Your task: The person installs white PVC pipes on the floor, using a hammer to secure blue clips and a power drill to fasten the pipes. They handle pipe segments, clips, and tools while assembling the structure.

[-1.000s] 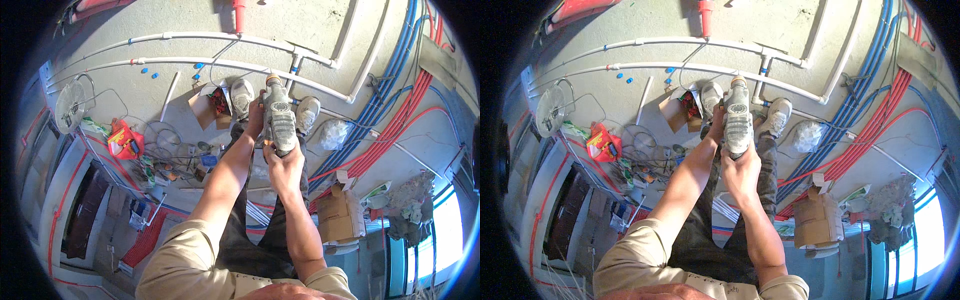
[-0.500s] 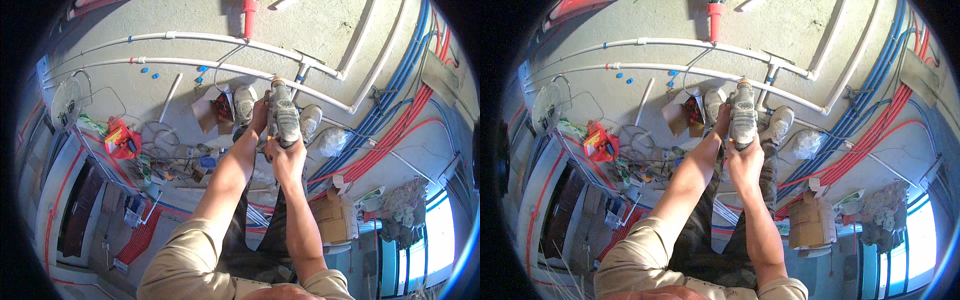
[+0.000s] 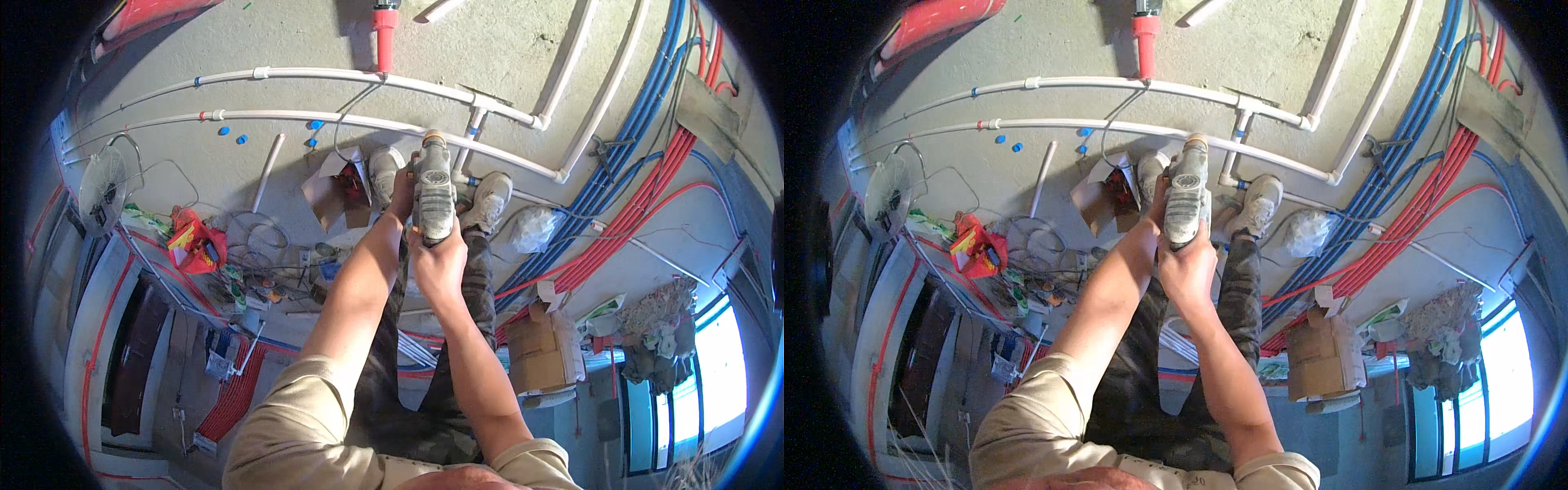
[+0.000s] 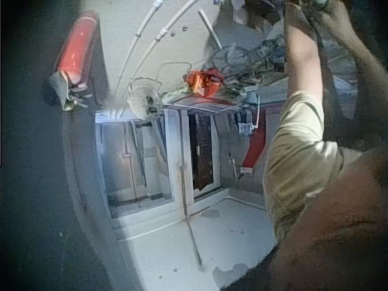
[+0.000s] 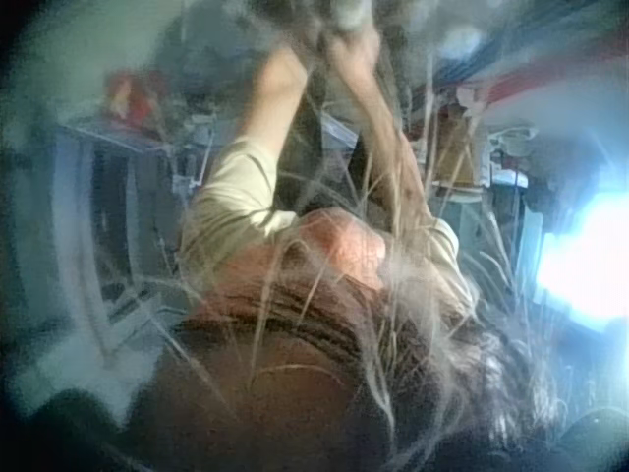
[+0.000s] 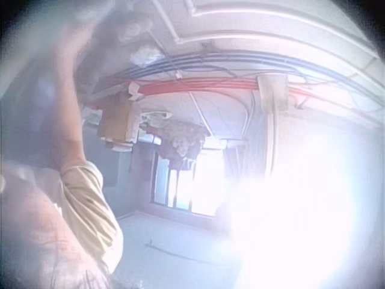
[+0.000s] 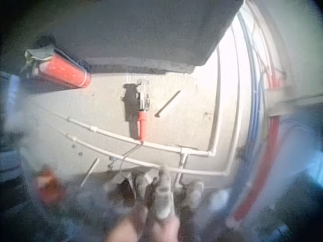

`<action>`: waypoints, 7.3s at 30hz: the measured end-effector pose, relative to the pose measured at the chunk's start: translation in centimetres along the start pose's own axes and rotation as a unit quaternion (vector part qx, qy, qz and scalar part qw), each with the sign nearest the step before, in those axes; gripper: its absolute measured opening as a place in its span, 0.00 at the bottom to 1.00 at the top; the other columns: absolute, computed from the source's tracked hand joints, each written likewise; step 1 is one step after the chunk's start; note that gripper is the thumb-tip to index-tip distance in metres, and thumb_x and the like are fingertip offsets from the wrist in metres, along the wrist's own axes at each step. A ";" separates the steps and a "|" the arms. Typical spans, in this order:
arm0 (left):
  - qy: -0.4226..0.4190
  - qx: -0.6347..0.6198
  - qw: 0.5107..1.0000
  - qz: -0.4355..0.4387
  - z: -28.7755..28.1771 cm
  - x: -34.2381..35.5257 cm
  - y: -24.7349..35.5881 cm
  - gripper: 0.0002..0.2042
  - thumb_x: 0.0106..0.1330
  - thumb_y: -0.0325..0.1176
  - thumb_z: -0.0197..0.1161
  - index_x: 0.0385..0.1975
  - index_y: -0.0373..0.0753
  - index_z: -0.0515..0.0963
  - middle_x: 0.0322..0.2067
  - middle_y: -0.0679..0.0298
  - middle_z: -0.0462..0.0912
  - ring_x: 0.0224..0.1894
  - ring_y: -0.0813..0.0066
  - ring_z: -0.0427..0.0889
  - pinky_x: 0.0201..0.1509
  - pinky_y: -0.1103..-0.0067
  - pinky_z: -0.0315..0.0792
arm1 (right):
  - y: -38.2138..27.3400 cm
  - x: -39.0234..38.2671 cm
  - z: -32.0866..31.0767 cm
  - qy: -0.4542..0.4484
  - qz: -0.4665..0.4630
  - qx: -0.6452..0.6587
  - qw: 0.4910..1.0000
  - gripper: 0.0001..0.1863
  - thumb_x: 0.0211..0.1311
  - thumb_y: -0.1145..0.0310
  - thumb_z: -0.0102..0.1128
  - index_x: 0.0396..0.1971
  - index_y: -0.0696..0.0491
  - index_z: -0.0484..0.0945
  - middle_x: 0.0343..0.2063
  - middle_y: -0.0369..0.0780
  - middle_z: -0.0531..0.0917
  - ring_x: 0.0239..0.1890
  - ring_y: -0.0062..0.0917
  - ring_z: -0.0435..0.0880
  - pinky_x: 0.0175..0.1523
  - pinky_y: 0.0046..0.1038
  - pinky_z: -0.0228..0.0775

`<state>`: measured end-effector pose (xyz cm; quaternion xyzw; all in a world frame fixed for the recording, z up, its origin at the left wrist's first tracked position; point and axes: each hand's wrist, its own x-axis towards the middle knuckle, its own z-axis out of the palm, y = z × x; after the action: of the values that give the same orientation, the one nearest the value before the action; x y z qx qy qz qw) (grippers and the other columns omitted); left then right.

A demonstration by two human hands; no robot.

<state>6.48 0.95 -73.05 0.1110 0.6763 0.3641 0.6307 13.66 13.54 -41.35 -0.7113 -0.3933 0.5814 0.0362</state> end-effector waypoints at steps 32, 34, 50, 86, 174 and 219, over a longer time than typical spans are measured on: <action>-0.062 -0.510 0.826 -0.230 4.7 -4.0 6.7 0.21 0.80 0.52 0.49 0.42 0.42 0.84 0.33 0.67 0.86 0.32 0.74 0.86 0.37 0.73 0.82 | 3.3 -0.7 -0.4 -0.016 -0.104 -0.161 0.981 0.24 0.57 0.69 0.73 0.51 0.63 0.75 0.34 0.58 0.85 0.43 0.60 0.85 0.48 0.45 0.79; -0.053 -0.504 0.831 -0.228 4.4 -3.7 6.8 0.21 0.80 0.52 0.50 0.42 0.42 0.84 0.33 0.67 0.86 0.32 0.74 0.86 0.37 0.73 0.82 | 3.3 -0.1 -0.1 -0.007 -0.093 -0.144 0.985 0.25 0.57 0.69 0.73 0.52 0.63 0.75 0.35 0.58 0.85 0.43 0.59 0.86 0.49 0.43 0.79; -0.058 -0.401 0.889 -0.215 1.4 1.8 6.1 0.20 0.80 0.49 0.53 0.39 0.40 0.85 0.32 0.65 0.85 0.31 0.74 0.85 0.36 0.72 0.79 | -0.8 3.7 1.1 0.015 0.039 0.116 0.992 0.17 0.54 0.79 0.69 0.45 0.63 0.79 0.27 0.37 0.85 0.28 0.21 0.81 0.37 0.28 0.76; -0.125 -0.216 0.953 -0.170 8.1 -15.9 19.2 0.28 0.83 0.58 0.41 0.57 0.39 0.78 0.46 0.60 0.87 0.45 0.66 0.88 0.53 0.67 0.82 | 0.6 -13.4 -11.7 0.045 0.052 0.140 0.988 0.22 0.58 0.72 0.72 0.53 0.59 0.78 0.41 0.52 0.89 0.46 0.47 0.89 0.51 0.37 0.78; -0.010 0.777 0.564 0.281 22.6 9.3 1.1 0.12 0.66 0.30 0.60 0.46 0.36 0.83 0.51 0.55 0.81 0.57 0.57 0.79 0.60 0.63 0.73 | 18.5 -4.9 -18.0 0.110 0.100 0.305 0.941 0.19 0.60 0.84 0.66 0.51 0.61 0.74 0.29 0.36 0.80 0.26 0.18 0.76 0.34 0.21 0.70; 0.058 0.717 0.616 0.322 21.5 6.7 2.2 0.19 0.62 0.26 0.61 0.54 0.35 0.78 0.58 0.50 0.76 0.64 0.50 0.73 0.67 0.56 0.69 | 19.8 -5.0 -16.1 0.137 0.096 0.346 0.923 0.10 0.58 0.84 0.70 0.37 0.57 0.79 0.30 0.32 0.81 0.28 0.15 0.77 0.33 0.20 0.69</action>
<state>24.66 14.16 -75.47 0.7174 0.6779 -0.0505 0.1525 37.55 3.43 -42.23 -0.7614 -0.0882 0.5793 0.2775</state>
